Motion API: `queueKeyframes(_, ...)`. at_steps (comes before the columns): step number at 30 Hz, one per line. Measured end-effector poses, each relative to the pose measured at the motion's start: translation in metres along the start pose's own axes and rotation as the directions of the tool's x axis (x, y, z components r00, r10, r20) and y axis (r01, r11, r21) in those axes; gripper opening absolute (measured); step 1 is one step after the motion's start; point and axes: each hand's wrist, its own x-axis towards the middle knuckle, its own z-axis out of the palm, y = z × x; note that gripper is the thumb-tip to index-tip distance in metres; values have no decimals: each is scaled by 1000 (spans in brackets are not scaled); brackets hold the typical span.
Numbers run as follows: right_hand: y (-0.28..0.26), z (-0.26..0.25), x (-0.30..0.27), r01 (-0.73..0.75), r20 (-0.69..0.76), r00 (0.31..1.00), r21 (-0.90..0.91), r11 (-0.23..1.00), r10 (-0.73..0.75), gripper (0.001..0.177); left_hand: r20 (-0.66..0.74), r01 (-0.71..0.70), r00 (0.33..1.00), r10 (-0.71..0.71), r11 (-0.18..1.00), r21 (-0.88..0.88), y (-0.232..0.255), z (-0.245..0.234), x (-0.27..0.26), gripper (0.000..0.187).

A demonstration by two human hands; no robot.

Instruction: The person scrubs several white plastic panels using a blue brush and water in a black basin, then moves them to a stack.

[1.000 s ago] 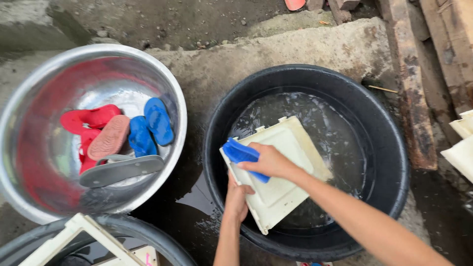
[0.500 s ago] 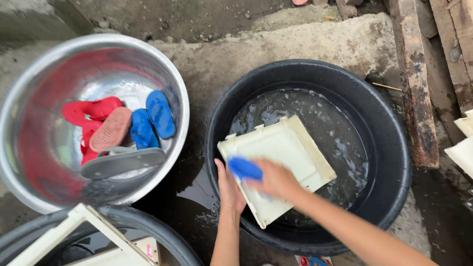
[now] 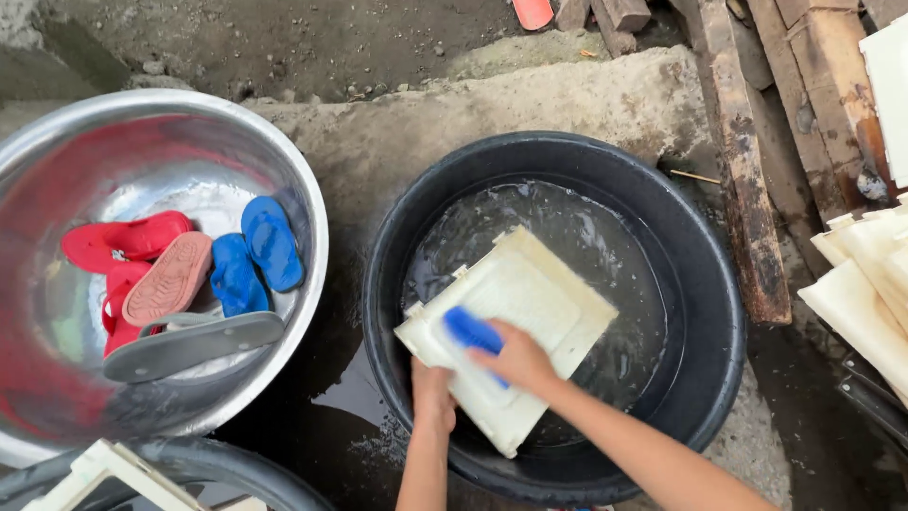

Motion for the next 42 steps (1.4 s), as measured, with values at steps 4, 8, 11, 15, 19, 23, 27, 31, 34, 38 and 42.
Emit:
queueKeyframes(4, 36, -56, 38, -287, -233, 947, -301, 909, 222, 66, -132, 493, 847, -515, 669, 556, -28, -5, 18, 50)
queueKeyframes(8, 42, -81, 44, -330, -309, 923, -322, 887, 231, 63, -80, 268, 903, -423, 408, 872, -37, -8, 14, 58)
queueKeyframes(11, 41, -79, 11, 43, -6, 999, -288, 957, -46, 64, -65, -82, 899, 433, 312, 946, -40, 0, 29, 89)
queueKeyframes(15, 36, -77, 7, 126, 237, 971, -337, 933, -46, 67, -48, -254, 854, 518, 495, 831, -5, -5, 87, 93)
queueKeyframes(19, 29, -69, 35, -338, -215, 937, -348, 874, 277, 63, -73, 152, 987, -145, 673, 724, 1, 4, 83, 72)
queueKeyframes(23, 5, -51, 22, -178, -41, 984, -102, 979, 175, 70, 54, 200, 938, -343, 660, 725, -6, 8, 78, 65)
queueKeyframes(27, -24, -54, 13, 195, 96, 979, -197, 961, -179, 65, 183, 96, 956, -229, 835, 542, 8, 14, 59, 89)
queueKeyframes(31, -52, -75, 64, -174, -41, 985, -256, 951, 169, 56, 185, 79, 959, -213, 831, 550, 27, 32, 22, 94)
queueKeyframes(34, -61, -84, 54, -21, 3, 1000, -244, 970, 22, 56, 185, 40, 971, -152, 864, 503, 47, 38, 2, 95)
queueKeyframes(38, -67, -99, 78, -1, 17, 1000, -239, 971, 5, 57, 145, 68, 979, -144, 898, 435, 56, 37, -21, 96)
queueKeyframes(42, -79, -94, 83, 41, -83, 994, -271, 962, -66, 58, 119, 93, 981, -156, 904, 417, 61, 41, -33, 96)
